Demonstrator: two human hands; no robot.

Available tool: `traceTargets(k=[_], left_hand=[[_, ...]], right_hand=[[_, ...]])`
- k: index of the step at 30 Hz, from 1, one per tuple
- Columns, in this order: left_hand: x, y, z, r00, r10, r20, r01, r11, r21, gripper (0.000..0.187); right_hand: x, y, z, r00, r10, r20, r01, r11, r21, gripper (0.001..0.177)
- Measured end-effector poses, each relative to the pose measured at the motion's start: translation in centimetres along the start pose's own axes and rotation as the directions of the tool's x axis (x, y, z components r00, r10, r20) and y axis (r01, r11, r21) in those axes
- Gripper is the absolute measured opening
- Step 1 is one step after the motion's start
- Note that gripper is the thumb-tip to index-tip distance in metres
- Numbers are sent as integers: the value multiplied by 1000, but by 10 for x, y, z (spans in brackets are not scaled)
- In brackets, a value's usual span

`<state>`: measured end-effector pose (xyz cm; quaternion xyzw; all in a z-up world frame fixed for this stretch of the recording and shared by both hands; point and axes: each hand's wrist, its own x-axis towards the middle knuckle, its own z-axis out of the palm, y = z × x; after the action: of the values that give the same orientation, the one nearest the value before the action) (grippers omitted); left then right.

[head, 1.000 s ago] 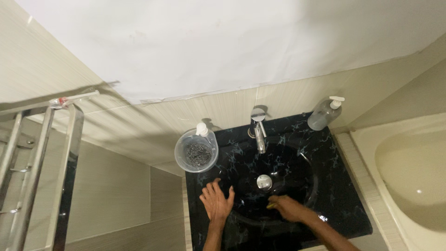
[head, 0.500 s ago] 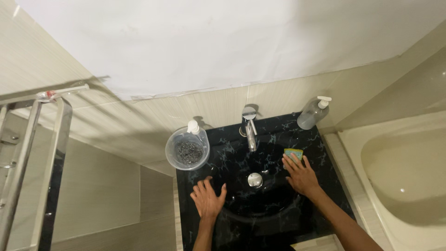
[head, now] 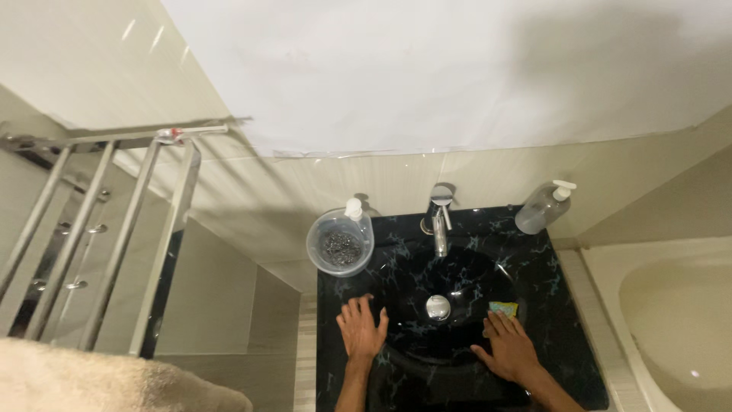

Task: The person scrubs the inside of a black bathroom sink with a sponge, rinses the sponge under running water, and then wipes the surrounding countertop. The sink and countertop are left visibly wet after the cleaning.

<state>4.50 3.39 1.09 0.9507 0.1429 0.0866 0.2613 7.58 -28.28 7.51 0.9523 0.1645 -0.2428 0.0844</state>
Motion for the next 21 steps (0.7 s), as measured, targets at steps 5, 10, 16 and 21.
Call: traceTargets(k=[5, 10, 16, 21], left_hand=[[-30, -2, 7, 990, -115, -77, 118, 992, 37, 36], [-44, -10, 20, 938, -230, -258, 193, 968, -161, 38], [-45, -21, 24, 931, -334, -145, 238, 860, -451, 35], [-46, -25, 29, 907, -341, -248, 99, 744, -661, 29]], right_hand=[[-2, -92, 35, 936, -286, 208, 146, 849, 508, 72], [84, -169, 65, 893, -363, -266, 437, 558, 706, 80], [68, -186, 69, 915, -259, -308, 402, 567, 719, 73], [34, -180, 52, 838, -418, -351, 544, 582, 605, 65]])
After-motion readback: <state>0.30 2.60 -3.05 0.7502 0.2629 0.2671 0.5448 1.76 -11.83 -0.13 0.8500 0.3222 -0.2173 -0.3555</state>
